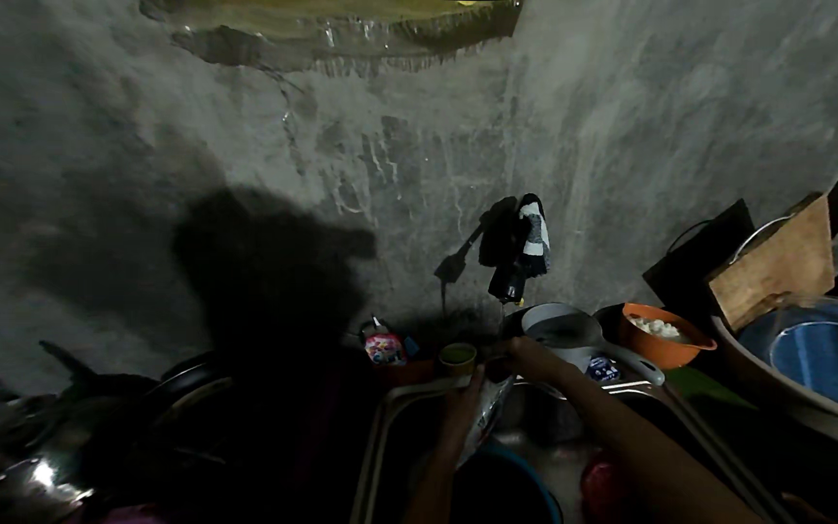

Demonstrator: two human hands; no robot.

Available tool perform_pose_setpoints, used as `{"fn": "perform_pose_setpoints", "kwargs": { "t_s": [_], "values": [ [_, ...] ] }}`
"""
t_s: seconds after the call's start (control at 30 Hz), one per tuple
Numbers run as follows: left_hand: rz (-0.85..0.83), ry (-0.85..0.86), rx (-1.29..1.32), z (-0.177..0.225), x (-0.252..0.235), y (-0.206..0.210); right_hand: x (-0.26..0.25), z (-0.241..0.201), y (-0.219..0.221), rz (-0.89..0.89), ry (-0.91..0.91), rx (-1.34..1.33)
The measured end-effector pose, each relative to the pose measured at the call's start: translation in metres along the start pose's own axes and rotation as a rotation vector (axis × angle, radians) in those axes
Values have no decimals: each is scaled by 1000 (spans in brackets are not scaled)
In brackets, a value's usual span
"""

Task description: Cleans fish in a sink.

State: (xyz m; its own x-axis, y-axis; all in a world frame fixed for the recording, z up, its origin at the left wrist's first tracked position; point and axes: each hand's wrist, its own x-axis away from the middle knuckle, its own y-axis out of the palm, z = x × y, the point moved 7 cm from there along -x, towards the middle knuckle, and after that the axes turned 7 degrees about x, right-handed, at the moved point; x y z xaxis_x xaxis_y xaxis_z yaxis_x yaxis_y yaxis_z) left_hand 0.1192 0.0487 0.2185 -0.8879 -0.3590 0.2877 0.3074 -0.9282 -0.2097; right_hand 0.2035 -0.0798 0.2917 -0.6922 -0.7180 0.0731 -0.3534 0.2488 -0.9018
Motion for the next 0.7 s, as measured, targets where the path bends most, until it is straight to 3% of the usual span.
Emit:
{"fn": "perform_pose_setpoints", "kwargs": {
  "t_s": [0.43, 0.57, 0.7],
  "values": [
    [-14, -20, -8, 4, -5, 15, 1, 7, -7, 75, 72, 18],
    [-49, 60, -103, 5, -8, 20, -2, 10, -6, 55, 115, 10],
    [-70, 133, 88, 3, -7, 24, 2, 7, -14, 31, 122, -183]
  ]
}}
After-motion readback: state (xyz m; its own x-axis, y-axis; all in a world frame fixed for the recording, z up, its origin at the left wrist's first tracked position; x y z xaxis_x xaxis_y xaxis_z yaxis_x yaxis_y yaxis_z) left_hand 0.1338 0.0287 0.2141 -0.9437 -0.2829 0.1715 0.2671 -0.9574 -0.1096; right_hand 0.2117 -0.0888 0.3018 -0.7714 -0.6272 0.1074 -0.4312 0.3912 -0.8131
